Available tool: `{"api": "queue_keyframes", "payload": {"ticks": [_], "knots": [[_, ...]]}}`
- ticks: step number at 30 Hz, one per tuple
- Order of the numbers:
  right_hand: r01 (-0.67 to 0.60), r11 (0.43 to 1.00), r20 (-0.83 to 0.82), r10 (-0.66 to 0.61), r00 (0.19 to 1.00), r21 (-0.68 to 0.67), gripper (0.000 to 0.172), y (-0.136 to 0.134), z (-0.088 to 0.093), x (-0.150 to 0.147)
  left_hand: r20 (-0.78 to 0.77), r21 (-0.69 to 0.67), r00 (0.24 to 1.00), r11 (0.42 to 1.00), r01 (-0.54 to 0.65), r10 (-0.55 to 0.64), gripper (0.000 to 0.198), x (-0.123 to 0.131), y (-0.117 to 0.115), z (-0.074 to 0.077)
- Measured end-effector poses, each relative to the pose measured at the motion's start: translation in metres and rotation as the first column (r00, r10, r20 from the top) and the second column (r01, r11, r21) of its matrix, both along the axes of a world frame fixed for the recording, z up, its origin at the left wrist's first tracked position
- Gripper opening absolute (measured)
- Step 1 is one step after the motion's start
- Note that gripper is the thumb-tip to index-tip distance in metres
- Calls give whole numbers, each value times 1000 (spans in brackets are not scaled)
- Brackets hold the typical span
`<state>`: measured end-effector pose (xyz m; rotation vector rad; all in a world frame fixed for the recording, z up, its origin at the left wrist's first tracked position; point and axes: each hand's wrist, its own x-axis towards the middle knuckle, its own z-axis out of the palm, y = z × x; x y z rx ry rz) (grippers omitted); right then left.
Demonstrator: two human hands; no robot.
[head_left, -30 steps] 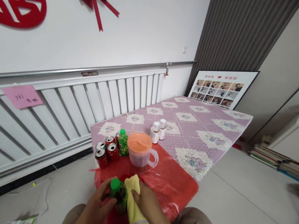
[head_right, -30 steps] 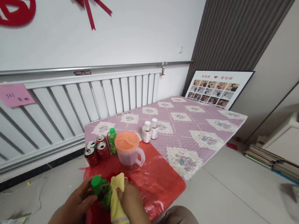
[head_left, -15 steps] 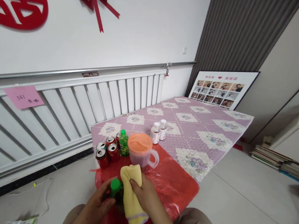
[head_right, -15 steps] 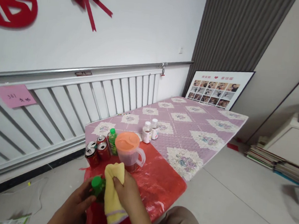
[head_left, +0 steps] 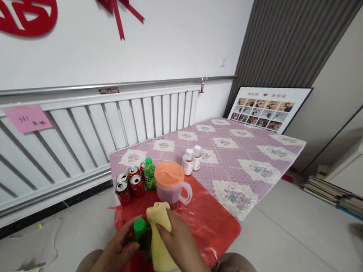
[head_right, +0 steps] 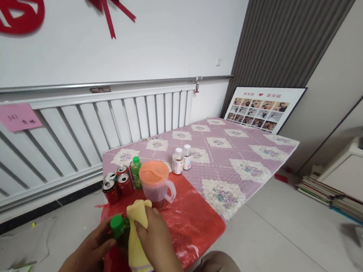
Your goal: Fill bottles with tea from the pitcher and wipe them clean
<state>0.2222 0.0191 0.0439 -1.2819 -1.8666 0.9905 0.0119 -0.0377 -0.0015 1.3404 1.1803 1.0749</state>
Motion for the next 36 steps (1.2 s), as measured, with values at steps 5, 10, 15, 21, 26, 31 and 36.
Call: {"api": "queue_keyframes", "payload": {"ticks": [5,10,15,21,26,31,36], "knots": [[-35,999,104,31,994,38,36,1,3,-2,-25,-27,999,999,-25,25,60,-1,0,-3],[-10,997,349,36,936,-78,37,0,-35,-4,-12,-36,1000,999,-8,8,64,-1,0,-6],[26,993,410,24,912,-115,33,-5,-50,-2,-1,-64,1000,998,-23,23,62,0,-1,-8],[-17,999,270,25,963,-31,32,-6,-19,-2,-5,-50,1000,999,-21,21,63,-1,-1,-7],[-10,1000,208,6,978,20,37,-5,1,-2,15,-39,1000,999,-24,24,63,1,-1,-2],[-29,999,293,38,955,-36,35,-3,-11,-4,-67,-51,996,997,-58,55,61,3,-3,5],[-8,987,448,80,891,-160,33,-5,-32,-4,-150,-53,984,993,-106,97,60,7,-6,16]]}}
